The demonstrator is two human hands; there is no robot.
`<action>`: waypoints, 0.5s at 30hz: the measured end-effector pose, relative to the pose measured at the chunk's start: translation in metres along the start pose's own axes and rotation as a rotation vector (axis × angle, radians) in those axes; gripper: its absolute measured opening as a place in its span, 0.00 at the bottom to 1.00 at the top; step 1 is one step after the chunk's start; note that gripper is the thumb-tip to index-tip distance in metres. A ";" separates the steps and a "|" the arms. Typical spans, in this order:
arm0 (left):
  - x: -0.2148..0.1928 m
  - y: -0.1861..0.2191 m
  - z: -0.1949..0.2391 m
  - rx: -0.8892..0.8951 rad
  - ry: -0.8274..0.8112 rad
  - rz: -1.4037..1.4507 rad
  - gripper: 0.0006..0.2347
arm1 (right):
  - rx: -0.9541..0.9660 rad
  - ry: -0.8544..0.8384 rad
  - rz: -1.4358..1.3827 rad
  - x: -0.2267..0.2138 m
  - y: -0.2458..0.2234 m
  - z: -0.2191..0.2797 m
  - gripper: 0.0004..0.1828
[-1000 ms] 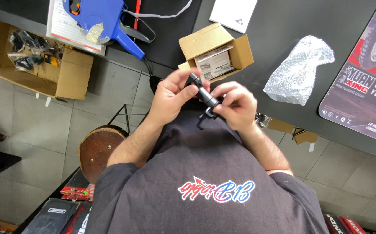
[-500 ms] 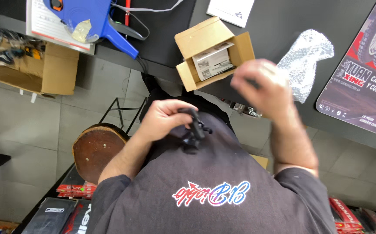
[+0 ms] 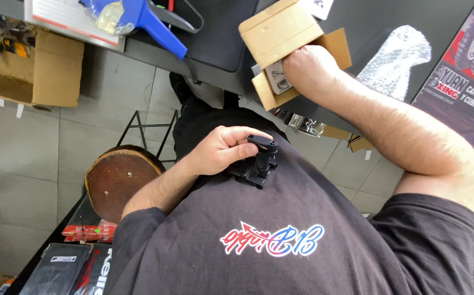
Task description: The person tapes a phone holder box shut, opens it, removes the bubble-wrapped phone holder, unscrews a small part, rewraps the item, and repacks the box. They repeat the process with a second box, taping it shut at the end.
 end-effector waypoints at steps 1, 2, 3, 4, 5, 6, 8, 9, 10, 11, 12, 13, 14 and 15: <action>-0.002 0.005 0.004 0.000 0.005 0.003 0.16 | -0.006 0.001 0.000 0.006 -0.001 -0.001 0.07; -0.004 0.012 0.007 0.018 0.019 -0.110 0.15 | -0.002 0.017 -0.040 0.010 -0.001 -0.003 0.07; -0.006 0.018 0.011 0.035 0.032 -0.223 0.14 | 0.002 0.034 -0.079 0.015 -0.001 -0.003 0.07; -0.006 0.023 0.012 0.034 0.036 -0.220 0.14 | -0.003 0.034 -0.079 0.011 0.001 -0.002 0.07; -0.005 0.032 0.014 0.095 0.029 -0.297 0.14 | -0.032 0.117 -0.009 0.002 0.001 0.001 0.07; -0.003 0.041 0.015 0.152 0.018 -0.375 0.13 | -0.058 0.199 0.058 -0.007 0.000 0.005 0.06; -0.001 0.042 0.017 0.172 0.012 -0.396 0.13 | -0.064 0.206 0.080 -0.004 -0.001 0.003 0.06; 0.000 0.044 0.016 0.196 0.007 -0.420 0.13 | -0.069 0.214 0.105 -0.002 0.000 0.003 0.07; 0.001 0.047 0.016 0.195 0.002 -0.423 0.13 | -0.063 0.214 0.104 -0.005 0.001 0.003 0.07; 0.004 0.053 0.016 0.240 -0.011 -0.472 0.13 | -0.072 0.209 0.097 -0.008 0.001 0.003 0.06; 0.008 0.059 0.018 0.283 -0.024 -0.519 0.13 | -0.082 0.203 0.088 -0.009 -0.001 0.004 0.07; 0.010 0.062 0.017 0.280 -0.029 -0.520 0.13 | -0.078 0.202 0.084 -0.011 0.000 0.004 0.07; 0.015 0.069 0.019 0.359 -0.049 -0.562 0.13 | -0.060 0.174 0.039 -0.010 0.001 0.004 0.06; 0.019 0.076 0.021 0.439 -0.069 -0.604 0.13 | -0.041 0.145 -0.007 -0.009 0.003 0.003 0.07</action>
Point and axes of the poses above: each hand's wrist, its own z-axis away from the middle knuckle, its own x-axis out of the palm, y = z × x, the point moved 7 cm from there along -z, towards the middle knuckle, and after that the axes turned 7 degrees about -z, right-handed, at the moved point
